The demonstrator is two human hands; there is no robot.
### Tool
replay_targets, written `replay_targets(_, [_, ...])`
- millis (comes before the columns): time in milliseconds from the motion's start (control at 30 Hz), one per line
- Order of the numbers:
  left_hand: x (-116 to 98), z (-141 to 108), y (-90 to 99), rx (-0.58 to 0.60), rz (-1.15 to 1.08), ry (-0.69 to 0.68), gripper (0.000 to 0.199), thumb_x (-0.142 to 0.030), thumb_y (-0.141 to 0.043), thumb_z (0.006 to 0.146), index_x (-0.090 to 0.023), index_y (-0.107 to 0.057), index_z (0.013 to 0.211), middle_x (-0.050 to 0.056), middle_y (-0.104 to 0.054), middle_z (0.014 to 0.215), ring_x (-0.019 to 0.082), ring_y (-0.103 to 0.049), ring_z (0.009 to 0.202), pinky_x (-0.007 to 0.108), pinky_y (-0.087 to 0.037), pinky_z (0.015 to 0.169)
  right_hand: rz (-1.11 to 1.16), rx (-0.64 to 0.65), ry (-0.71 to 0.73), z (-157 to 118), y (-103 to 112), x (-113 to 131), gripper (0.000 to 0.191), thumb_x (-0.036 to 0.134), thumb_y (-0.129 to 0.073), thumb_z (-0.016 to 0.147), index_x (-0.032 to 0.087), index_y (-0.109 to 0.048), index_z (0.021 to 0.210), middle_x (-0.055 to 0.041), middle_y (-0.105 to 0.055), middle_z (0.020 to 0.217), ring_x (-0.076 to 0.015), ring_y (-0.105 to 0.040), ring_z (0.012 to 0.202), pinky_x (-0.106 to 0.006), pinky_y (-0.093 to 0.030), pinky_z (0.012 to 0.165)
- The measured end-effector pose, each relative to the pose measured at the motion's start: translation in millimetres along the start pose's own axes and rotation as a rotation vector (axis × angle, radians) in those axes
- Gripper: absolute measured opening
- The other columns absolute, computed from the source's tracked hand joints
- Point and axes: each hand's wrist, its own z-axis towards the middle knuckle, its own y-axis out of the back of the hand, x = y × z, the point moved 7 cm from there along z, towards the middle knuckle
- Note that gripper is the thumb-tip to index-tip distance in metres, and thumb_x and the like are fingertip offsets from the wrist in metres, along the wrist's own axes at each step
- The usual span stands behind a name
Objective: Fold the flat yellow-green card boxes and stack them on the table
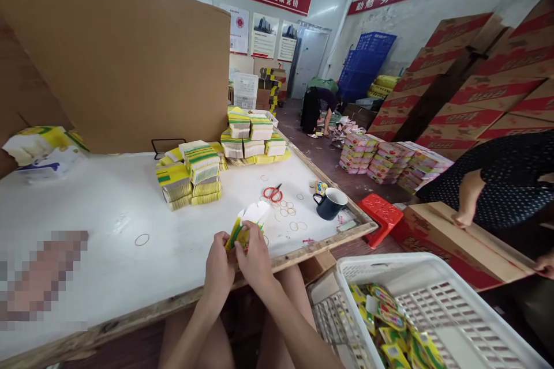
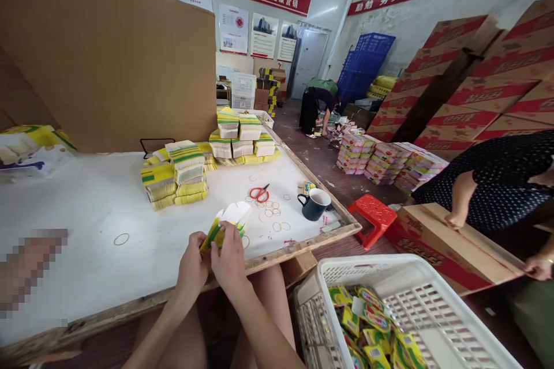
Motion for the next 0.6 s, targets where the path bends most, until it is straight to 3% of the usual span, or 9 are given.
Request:
replay_targets(100, [2.3, -0.3, 1.9, -0.010, -0.029, 0.003, 0.012, -0.022, -0.047, 0.082, -0.024, -0.040, 0.092, 0.001, -0.059, 0.083, 0.021, -0.062, 0.073, 0.032, -0.048, 0.066, 0.005, 0.011, 0.008, 0.4, -2.1, -0.2, 0.050, 0.007, -0.049, 0.080, 0.017, -0.043, 0.128, -0.0129, -0.057, 0.127, -0.0269, -0.051, 0.119, -0.046, -0.040, 0.101])
replay_targets(267, [4.5, 0.9, 2.1, -0.036, -0.091, 0.015, 0.017, -0.019, -0.049, 0.078, -0.023, -0.045, 0.094, 0.004, -0.062, 0.087, 0.025, -0.063, 0.079, 0.037, -0.049, 0.070, 0.032, 0.032, -0.006, 8.3, -0.6, -7.2, 0.041, 0.010, -0.053, 0.075, 0.019, -0.049, 0.115, -0.0094, -0.063, 0.113, -0.0266, -0.059, 0.099, -0.047, -0.044, 0.091])
replay_targets(367, [0.8, 2.2, 5.3, -0.084, -0.141, 0.013, 0.027, -0.019, -0.056, 0.072, -0.020, -0.052, 0.099, 0.009, -0.063, 0.095, 0.031, -0.061, 0.096, 0.049, -0.047, 0.085, 0.072, 0.004, -0.018, 16.8, 4.7, -8.6, 0.039, 0.011, -0.056, 0.073, 0.021, -0.050, 0.111, -0.0052, -0.061, 0.100, -0.0237, -0.058, 0.092, -0.041, -0.047, 0.084])
replay_targets(433, [-4.0, 0.9, 11.9, -0.120, -0.192, 0.020, 0.035, -0.022, -0.062, 0.069, -0.017, -0.056, 0.103, 0.014, -0.062, 0.108, 0.036, -0.053, 0.114, 0.056, -0.037, 0.099, 0.106, -0.021, -0.022, 21.1, 10.5, -5.6, 0.036, 0.013, -0.056, 0.074, 0.022, -0.050, 0.108, -0.0020, -0.057, 0.090, -0.0213, -0.058, 0.087, -0.038, -0.047, 0.081])
replay_targets(500, [-11.0, -2.7, 20.4, -0.111, -0.268, 0.037, 0.040, -0.028, -0.065, 0.070, -0.017, -0.059, 0.108, 0.015, -0.060, 0.119, 0.036, -0.048, 0.122, 0.056, -0.033, 0.105, 0.145, -0.037, -0.024, 22.2, 18.5, 1.4, 0.032, 0.014, -0.057, 0.076, 0.022, -0.048, 0.106, 0.0002, -0.054, 0.085, -0.0193, -0.057, 0.082, -0.035, -0.047, 0.078])
replay_targets(600, [-27.2, -11.7, 31.3, 0.030, -0.448, 0.093, 0.042, -0.045, -0.057, 0.082, -0.019, -0.063, 0.114, 0.012, -0.068, 0.115, 0.031, -0.061, 0.111, 0.046, -0.049, 0.094, 0.209, -0.040, -0.017, 15.9, 34.1, 20.5, 0.029, 0.018, -0.057, 0.081, 0.023, -0.045, 0.107, 0.0017, -0.051, 0.084, -0.0162, -0.055, 0.077, -0.029, -0.047, 0.073])
